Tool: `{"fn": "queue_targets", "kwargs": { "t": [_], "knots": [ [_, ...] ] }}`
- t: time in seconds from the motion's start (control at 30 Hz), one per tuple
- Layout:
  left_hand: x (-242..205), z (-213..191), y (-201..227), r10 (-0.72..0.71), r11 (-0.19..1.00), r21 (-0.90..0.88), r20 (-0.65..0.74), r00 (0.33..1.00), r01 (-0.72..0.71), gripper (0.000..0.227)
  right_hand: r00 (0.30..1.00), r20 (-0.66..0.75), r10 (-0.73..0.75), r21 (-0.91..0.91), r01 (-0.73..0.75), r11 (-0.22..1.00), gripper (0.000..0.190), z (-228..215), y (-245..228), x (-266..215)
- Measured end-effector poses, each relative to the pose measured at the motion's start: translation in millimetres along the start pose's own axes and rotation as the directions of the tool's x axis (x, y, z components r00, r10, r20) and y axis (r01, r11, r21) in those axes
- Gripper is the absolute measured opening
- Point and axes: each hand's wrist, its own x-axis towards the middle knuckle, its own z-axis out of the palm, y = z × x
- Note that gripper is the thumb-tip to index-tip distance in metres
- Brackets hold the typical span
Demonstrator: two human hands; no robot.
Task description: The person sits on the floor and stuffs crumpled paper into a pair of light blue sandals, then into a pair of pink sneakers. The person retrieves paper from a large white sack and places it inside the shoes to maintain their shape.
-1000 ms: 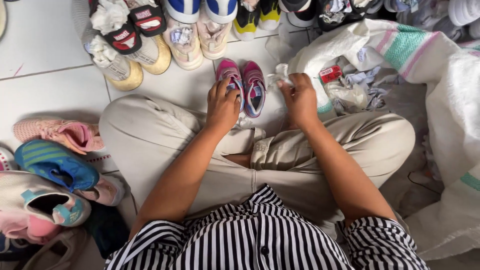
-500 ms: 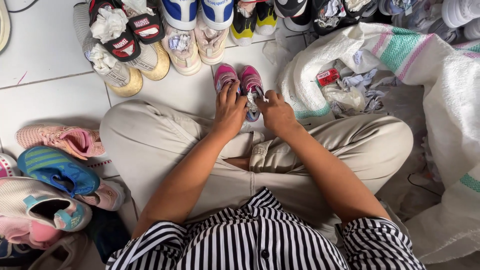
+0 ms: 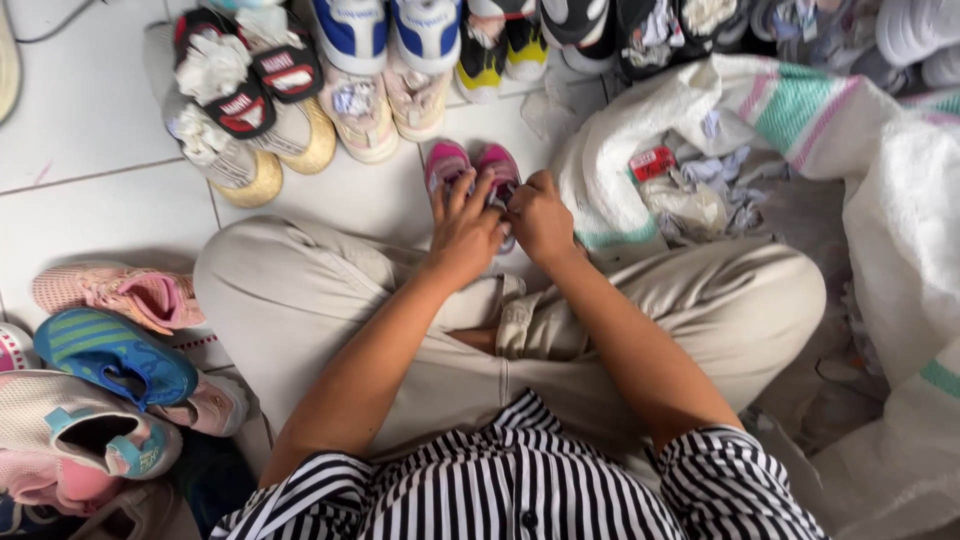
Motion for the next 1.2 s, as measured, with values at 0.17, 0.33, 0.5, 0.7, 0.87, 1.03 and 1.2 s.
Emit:
{"fn": "queue_targets", "kwargs": {
  "t": [0.17, 0.33, 0.5, 0.7, 0.87, 1.03, 1.2],
  "knots": [
    [-5, -8, 13, -0.012, 1.000, 0.017, 0.093, 0.996, 0.011, 0.037, 0.978, 0.205, 0.038, 0.363, -0.112, 0.925, 0.054, 0, 66, 60],
    [-4, 32, 6, 0.056, 0.987, 0.152, -0.060, 0.997, -0.046, 0.046, 0.990, 0.051, 0.133, 0.138, -0.139, 0.981, 0.036, 1, 96, 141],
    [-2, 39, 3, 0.072, 0.984, 0.172, -0.175, 0.982, -0.042, 0.058, 0.990, -0.016, 0.143, -0.241, -0.142, 0.960, 0.050, 45, 85, 147],
    [-2, 25, 4, 0.038, 0.998, 0.061, -0.079, 0.996, -0.033, 0.041, 0.993, -0.092, -0.068, -0.359, 0.030, 0.933, 0.034, 94, 113, 132],
    [-3, 18, -3, 0.032, 0.998, -0.046, -0.011, 0.999, -0.032, 0.039, 0.992, 0.057, 0.114, 0.467, -0.128, 0.875, 0.012, 9, 125, 99],
    [12, 17, -17, 0.013, 0.998, -0.052, -0.138, 0.990, -0.020, 0.018, 0.991, 0.083, 0.101, 0.797, -0.126, 0.591, 0.015, -44, 48, 22],
    [38, 25, -11, 0.040, 0.975, 0.219, 0.043, 0.998, -0.048, 0.009, 0.981, 0.032, 0.190, 0.863, -0.123, 0.490, 0.013, 18, 42, -4]
  ]
}}
